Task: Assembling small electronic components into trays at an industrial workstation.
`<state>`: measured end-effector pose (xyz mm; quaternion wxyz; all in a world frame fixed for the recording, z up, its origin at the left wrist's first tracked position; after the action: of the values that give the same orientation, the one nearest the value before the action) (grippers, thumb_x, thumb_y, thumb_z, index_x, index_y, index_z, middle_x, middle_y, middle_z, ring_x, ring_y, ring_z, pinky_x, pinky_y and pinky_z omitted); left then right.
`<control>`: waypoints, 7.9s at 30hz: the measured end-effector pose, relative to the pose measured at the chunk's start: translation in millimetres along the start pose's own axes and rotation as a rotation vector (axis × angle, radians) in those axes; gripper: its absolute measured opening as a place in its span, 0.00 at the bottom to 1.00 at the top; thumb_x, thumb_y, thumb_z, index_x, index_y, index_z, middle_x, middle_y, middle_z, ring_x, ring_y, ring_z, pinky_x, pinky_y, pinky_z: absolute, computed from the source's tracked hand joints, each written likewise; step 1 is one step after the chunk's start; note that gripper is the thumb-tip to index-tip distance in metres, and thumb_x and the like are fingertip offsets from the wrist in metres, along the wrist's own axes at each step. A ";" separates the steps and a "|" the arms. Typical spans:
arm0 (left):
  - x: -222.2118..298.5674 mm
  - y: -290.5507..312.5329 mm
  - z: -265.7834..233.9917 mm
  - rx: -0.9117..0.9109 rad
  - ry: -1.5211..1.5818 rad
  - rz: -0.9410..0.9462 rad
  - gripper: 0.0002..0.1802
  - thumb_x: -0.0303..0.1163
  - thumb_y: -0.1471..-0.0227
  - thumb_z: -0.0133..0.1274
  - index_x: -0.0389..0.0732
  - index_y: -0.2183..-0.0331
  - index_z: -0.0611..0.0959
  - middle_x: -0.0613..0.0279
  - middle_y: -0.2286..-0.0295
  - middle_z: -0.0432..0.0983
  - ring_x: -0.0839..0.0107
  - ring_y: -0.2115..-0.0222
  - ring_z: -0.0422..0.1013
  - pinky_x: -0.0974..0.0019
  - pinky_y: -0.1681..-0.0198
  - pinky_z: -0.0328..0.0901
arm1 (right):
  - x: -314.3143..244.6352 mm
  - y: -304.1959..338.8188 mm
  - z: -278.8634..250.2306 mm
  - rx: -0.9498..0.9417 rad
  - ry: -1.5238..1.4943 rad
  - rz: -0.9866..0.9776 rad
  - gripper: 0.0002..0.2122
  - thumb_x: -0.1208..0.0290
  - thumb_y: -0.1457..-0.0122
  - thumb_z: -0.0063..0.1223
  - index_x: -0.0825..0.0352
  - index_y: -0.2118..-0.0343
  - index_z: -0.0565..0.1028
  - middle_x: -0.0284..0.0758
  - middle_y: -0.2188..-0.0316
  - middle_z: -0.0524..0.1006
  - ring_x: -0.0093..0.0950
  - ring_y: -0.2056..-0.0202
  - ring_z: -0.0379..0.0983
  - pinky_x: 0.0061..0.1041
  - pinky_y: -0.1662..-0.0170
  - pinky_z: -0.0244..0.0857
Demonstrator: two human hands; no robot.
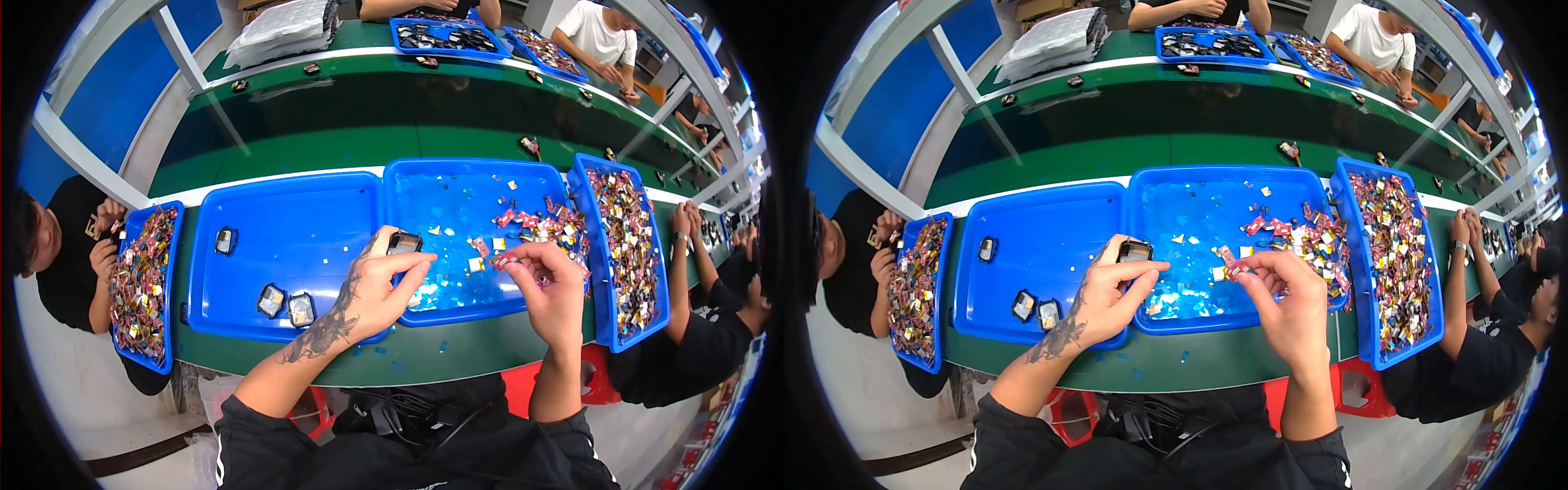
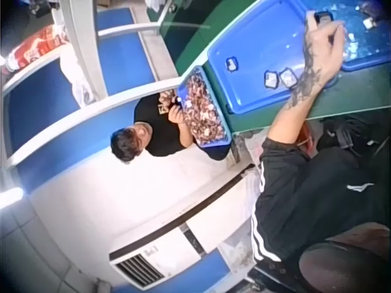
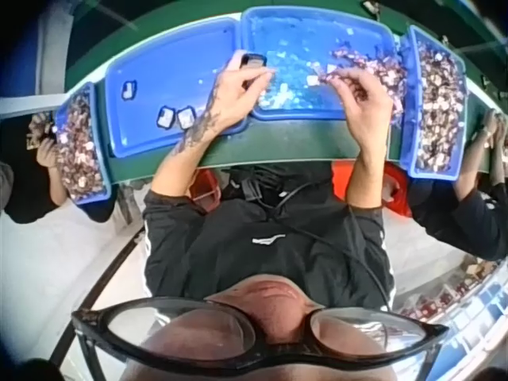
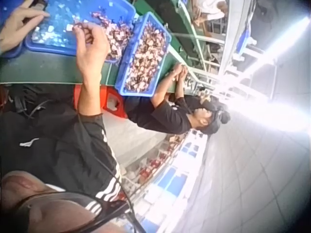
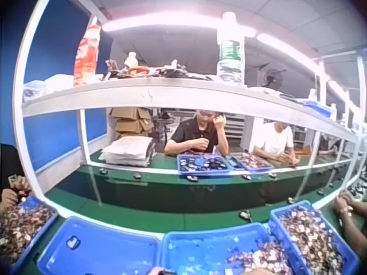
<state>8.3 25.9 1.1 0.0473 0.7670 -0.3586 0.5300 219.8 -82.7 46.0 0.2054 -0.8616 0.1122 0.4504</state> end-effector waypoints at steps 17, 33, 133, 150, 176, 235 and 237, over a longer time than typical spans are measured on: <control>-1.2 0.8 -4.0 -0.046 -0.032 -0.079 0.07 0.31 0.56 0.64 0.43 0.71 0.84 0.53 0.64 0.71 0.57 0.65 0.74 0.60 0.66 0.68 | 0.2 8.4 14.9 -0.070 -0.246 0.020 0.05 0.83 0.50 0.61 0.72 0.70 0.77 0.33 0.72 0.77 0.17 0.72 0.72 0.16 0.66 0.66; 16.0 6.2 -0.6 -0.151 0.181 -0.052 0.10 0.33 0.57 0.64 0.41 0.68 0.85 0.53 0.62 0.70 0.66 0.69 0.72 0.66 0.67 0.67 | -14.7 4.6 47.0 -0.298 -0.249 0.035 0.05 0.81 0.48 0.61 0.71 0.71 0.74 0.30 0.76 0.75 0.16 0.75 0.69 0.17 0.72 0.63; 11.6 12.7 9.4 0.010 0.743 -0.189 0.20 0.19 0.44 0.50 0.30 0.48 0.73 0.52 0.56 0.75 0.72 0.56 0.72 0.71 0.53 0.69 | -33.2 -7.1 57.2 0.015 -0.037 -0.258 0.06 0.79 0.56 0.64 0.64 0.77 0.76 0.31 0.80 0.74 0.27 0.77 0.66 0.25 0.72 0.60; 8.9 6.0 3.9 0.168 0.856 -0.136 0.19 0.19 0.43 0.48 0.28 0.49 0.71 0.47 0.55 0.74 0.64 0.55 0.73 0.64 0.53 0.72 | -3.3 7.3 55.6 -0.122 -0.779 0.238 0.13 0.78 0.46 0.58 0.68 0.58 0.69 0.32 0.63 0.74 0.21 0.59 0.72 0.20 0.57 0.69; 16.0 9.2 -2.3 0.126 -0.315 0.556 0.12 0.21 0.60 0.62 0.36 0.67 0.83 0.55 0.65 0.77 0.61 0.67 0.77 0.65 0.67 0.74 | -21.4 12.9 43.8 -0.175 -0.393 0.068 0.03 0.81 0.47 0.58 0.70 0.68 0.78 0.34 0.67 0.76 0.21 0.67 0.74 0.18 0.66 0.70; 17.4 18.4 24.7 0.119 0.787 -0.318 0.20 0.17 0.47 0.52 0.32 0.50 0.76 0.52 0.54 0.74 0.69 0.59 0.75 0.71 0.64 0.74 | -10.1 15.8 69.2 0.006 -0.275 -0.009 0.17 0.85 0.50 0.59 0.70 0.56 0.72 0.35 0.66 0.76 0.21 0.64 0.75 0.21 0.65 0.74; 18.5 18.0 27.9 0.143 0.791 -0.289 0.21 0.16 0.47 0.52 0.32 0.50 0.75 0.51 0.54 0.74 0.69 0.59 0.75 0.71 0.64 0.74 | -9.3 13.8 69.7 -0.014 -0.310 0.002 0.16 0.85 0.50 0.59 0.70 0.56 0.72 0.35 0.66 0.77 0.21 0.64 0.75 0.21 0.65 0.74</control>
<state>22.6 -9.3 -0.9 0.2013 0.5484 -0.1641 0.7948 158.4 -63.2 14.7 0.2136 -0.7830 0.0769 0.5791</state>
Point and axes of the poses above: each hand's wrist, its own y-axis away from the middle knuckle, its own z-axis out of the palm, x = y × z, the point moved 1 cm from there along -y, towards the middle knuckle
